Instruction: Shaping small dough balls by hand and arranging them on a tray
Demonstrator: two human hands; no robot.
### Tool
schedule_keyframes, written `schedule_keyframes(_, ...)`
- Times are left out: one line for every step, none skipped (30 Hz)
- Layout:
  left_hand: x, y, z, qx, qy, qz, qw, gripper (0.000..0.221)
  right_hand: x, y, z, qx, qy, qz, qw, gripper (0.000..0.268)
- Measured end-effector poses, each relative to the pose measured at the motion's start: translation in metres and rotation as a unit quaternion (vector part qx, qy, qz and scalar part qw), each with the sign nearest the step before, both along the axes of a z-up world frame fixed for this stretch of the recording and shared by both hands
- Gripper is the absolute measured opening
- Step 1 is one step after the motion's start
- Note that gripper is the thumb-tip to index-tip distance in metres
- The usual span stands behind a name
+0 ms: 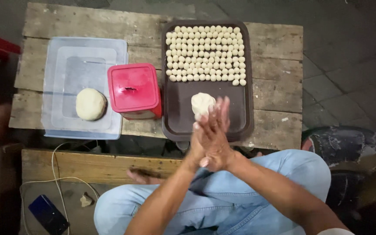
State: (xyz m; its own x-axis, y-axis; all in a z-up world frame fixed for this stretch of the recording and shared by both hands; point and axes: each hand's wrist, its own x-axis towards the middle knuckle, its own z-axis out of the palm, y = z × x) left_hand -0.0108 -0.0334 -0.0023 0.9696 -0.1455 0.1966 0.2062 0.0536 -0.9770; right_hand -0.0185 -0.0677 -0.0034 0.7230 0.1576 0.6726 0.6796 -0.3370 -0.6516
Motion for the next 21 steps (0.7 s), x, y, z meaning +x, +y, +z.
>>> schedule_keyframes(-0.006, -0.001, 0.005, 0.273, 0.004, -0.051, 0.961, 0.063, -0.007, 0.011, -0.003, 0.148, 0.070, -0.008, 0.986, 0.065)
schedule_keyframes(-0.011, -0.002, 0.009, 0.525, 0.007, -0.098, 0.845, 0.065, -0.013, 0.022, -0.006, 0.292, 0.138, -0.015, 0.946, 0.061)
schedule_keyframes(-0.017, -0.005, 0.019, 0.525, 0.006, -0.096, 0.846, 0.065, 0.011, -0.005, -0.003, 0.292, 0.137, -0.013, 0.947, 0.061)
schedule_keyframes(-0.023, -0.008, 0.029, 0.818, 0.011, -0.149, 0.555, 0.069, 0.035, -0.032, 0.000, 0.089, 0.044, 0.022, 0.995, 0.072)
schedule_keyframes(-0.026, -0.010, 0.039, 0.970, 0.015, -0.176, 0.167, 0.076, 0.062, -0.060, 0.004, -0.118, -0.052, 0.055, 0.990, 0.083)
schedule_keyframes(-0.016, -0.004, 0.058, 0.971, 0.015, -0.171, 0.167, 0.076, 0.067, -0.063, 0.004, -0.119, -0.057, 0.056, 0.990, 0.083)
schedule_keyframes(-0.009, 0.002, 0.077, 0.960, 0.023, -0.067, 0.270, 0.073, 0.068, -0.066, 0.003, -0.128, -0.061, 0.057, 0.988, 0.082)
schedule_keyframes(-0.001, 0.008, 0.096, 0.929, 0.029, 0.038, 0.367, 0.072, 0.070, -0.070, 0.002, -0.138, -0.065, 0.058, 0.987, 0.081)
schedule_keyframes(0.001, -0.015, 0.074, 0.930, 0.028, 0.042, 0.365, 0.072, 0.072, -0.070, 0.000, -0.136, -0.069, 0.059, 0.987, 0.081)
schedule_keyframes(0.004, -0.038, 0.052, 0.873, 0.073, 0.313, 0.366, 0.076, 0.075, -0.069, -0.001, -0.149, -0.078, 0.062, 0.984, 0.080)
schedule_keyframes(0.005, -0.062, 0.029, 0.749, 0.114, 0.556, 0.340, 0.085, 0.074, -0.070, -0.004, -0.163, -0.083, 0.062, 0.981, 0.078)
schedule_keyframes(-0.009, -0.050, -0.021, 0.749, 0.111, 0.557, 0.340, 0.085, 0.076, -0.067, -0.007, -0.161, -0.085, 0.061, 0.981, 0.078)
schedule_keyframes(-0.026, -0.042, -0.069, 0.901, 0.051, 0.411, 0.128, 0.066, 0.077, -0.066, -0.011, -0.178, -0.090, 0.064, 0.978, 0.077)
schedule_keyframes(-0.047, -0.033, -0.116, 0.969, -0.012, 0.225, -0.096, 0.051, 0.078, -0.066, -0.016, -0.195, -0.094, 0.068, 0.974, 0.076)
schedule_keyframes(-0.026, -0.024, -0.072, 0.970, -0.011, 0.226, -0.093, 0.051, 0.068, -0.064, -0.017, -0.198, -0.095, 0.069, 0.973, 0.076)
schedule_keyframes(-0.008, -0.015, -0.026, 0.952, -0.007, 0.305, 0.033, 0.070, 0.059, -0.062, -0.019, -0.199, -0.100, 0.113, 0.968, 0.079)
schedule_keyframes(0.004, -0.004, 0.021, 0.913, -0.008, 0.375, 0.159, 0.092, 0.048, -0.060, -0.022, -0.198, -0.101, 0.152, 0.963, 0.083)
schedule_keyframes(-0.006, -0.014, -0.035, 0.913, -0.010, 0.373, 0.162, 0.092, 0.037, -0.059, -0.025, -0.199, -0.099, 0.149, 0.964, 0.083)
schedule_keyframes(-0.018, -0.020, -0.088, 0.929, 0.008, 0.358, 0.093, 0.083, 0.026, -0.055, -0.028, -0.193, -0.102, 0.209, 0.953, 0.089)
schedule_keyframes(-0.032, -0.025, -0.139, 0.940, 0.027, 0.340, 0.023, 0.073, 0.015, -0.051, -0.031, -0.187, -0.105, 0.269, 0.939, 0.095)
schedule_keyframes(-0.049, -0.033, -0.192, 0.941, 0.021, 0.338, 0.024, 0.073, 0.031, -0.055, -0.028, -0.185, -0.102, 0.264, 0.941, 0.095)
